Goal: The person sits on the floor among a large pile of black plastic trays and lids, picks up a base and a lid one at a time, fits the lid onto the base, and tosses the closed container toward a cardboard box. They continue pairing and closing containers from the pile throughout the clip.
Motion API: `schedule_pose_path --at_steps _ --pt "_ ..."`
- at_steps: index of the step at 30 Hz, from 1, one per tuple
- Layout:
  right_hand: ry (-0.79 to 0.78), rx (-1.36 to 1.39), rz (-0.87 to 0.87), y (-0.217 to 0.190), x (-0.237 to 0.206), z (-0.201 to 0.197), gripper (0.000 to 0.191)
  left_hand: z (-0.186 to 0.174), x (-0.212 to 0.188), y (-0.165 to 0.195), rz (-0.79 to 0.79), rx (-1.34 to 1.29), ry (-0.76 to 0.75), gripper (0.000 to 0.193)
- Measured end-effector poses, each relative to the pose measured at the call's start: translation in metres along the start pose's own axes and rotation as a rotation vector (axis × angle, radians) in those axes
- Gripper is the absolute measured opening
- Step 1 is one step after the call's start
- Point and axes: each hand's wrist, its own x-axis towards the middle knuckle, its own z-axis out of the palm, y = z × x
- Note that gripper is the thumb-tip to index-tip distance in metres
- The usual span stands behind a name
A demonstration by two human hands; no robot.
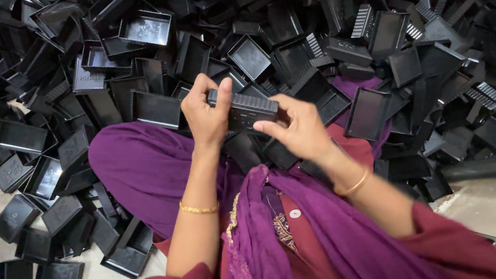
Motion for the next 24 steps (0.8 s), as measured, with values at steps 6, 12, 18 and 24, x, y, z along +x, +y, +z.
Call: schedule_pose_path --at_steps 6,12,18,24 --pt "-0.077 0.136 -0.227 -0.043 0.114 -0.086 0.037 -0.033 -0.025 -0.044 -0.247 0.321 -0.374 0.037" --pt "-0.164 0.174 -0.342 -0.059 0.107 -0.098 0.031 -0.024 -0.054 -0.070 -0.165 0.486 -0.490 0.024" --pt "-0.569 -0.819 -0.423 0.017 0.009 -0.017 0.029 -0.045 -0.013 -0.070 -0.016 0.346 -0.042 0.023" --pt "-0.386 -0.990 -0.312 0.172 0.010 -0.043 0.027 -0.052 0.012 -0.055 -0.460 -0.495 0.068 0.022"
